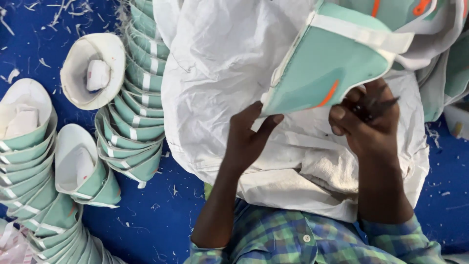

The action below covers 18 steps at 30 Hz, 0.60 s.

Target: The person trims excess threads and material from shoe uppers using small snips.

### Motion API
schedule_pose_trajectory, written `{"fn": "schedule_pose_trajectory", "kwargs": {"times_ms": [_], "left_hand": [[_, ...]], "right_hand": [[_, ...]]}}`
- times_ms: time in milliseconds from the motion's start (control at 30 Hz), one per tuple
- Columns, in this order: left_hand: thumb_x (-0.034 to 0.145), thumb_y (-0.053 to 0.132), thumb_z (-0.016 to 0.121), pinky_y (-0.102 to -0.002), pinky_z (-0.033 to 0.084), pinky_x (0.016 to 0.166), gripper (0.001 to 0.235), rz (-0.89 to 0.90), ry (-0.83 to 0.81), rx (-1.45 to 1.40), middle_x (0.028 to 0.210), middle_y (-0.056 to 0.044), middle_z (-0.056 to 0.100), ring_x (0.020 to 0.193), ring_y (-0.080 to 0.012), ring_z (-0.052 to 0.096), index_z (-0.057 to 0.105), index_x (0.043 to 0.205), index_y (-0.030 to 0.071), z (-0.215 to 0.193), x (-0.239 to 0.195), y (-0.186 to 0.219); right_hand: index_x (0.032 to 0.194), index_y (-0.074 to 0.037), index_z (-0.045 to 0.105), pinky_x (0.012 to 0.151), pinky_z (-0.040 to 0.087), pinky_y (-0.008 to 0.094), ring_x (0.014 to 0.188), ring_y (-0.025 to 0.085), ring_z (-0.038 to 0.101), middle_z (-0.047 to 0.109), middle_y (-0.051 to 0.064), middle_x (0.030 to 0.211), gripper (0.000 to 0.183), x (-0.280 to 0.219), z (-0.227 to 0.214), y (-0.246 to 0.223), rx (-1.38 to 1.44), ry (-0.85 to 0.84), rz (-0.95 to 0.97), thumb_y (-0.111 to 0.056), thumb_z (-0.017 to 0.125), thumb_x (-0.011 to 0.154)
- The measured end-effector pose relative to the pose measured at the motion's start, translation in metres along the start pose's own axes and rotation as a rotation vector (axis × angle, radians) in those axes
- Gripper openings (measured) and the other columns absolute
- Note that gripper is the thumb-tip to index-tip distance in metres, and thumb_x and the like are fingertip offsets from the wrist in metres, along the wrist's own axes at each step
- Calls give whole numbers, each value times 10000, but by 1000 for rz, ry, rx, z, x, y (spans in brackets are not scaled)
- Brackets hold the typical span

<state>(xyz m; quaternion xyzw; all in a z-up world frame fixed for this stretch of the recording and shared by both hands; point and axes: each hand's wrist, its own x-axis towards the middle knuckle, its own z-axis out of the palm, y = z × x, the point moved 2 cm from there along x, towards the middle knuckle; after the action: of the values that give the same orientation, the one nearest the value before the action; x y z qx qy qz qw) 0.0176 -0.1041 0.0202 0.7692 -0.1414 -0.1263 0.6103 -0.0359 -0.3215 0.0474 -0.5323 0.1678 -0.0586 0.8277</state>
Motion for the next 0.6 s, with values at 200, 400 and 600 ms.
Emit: {"fn": "schedule_pose_trajectory", "kwargs": {"times_ms": [200, 400, 600], "left_hand": [[1098, 133, 654, -356, 541, 993, 312, -223, 315, -966, 1217, -115, 702, 1089, -182, 653, 609, 1363, -24, -24, 1, -28], [1069, 206, 607, -354, 554, 1003, 386, -264, 378, -1251, 1283, -88, 688, 1155, -177, 669, 558, 1413, 38, -33, -2, -47], [1077, 190, 627, -338, 545, 1019, 404, -328, 282, -1236, 1280, -76, 694, 1164, -165, 664, 558, 1437, 20, -18, -1, -62]], "right_hand": [[1481, -3, 509, 593, 415, 237, 656, 115, 555, 634, 207, 1368, 402, -4, -37, -8, -271, 127, -357, -2, 737, 1151], [1413, 8, 549, 704, 514, 195, 843, 75, 633, 681, 129, 1309, 533, 15, -36, 50, -37, 46, 109, -315, 674, 1008], [1531, -1, 495, 971, 592, 341, 1153, 187, 691, 657, 126, 1343, 610, -1, -47, 79, 114, -10, 155, -206, 727, 1006]]}}
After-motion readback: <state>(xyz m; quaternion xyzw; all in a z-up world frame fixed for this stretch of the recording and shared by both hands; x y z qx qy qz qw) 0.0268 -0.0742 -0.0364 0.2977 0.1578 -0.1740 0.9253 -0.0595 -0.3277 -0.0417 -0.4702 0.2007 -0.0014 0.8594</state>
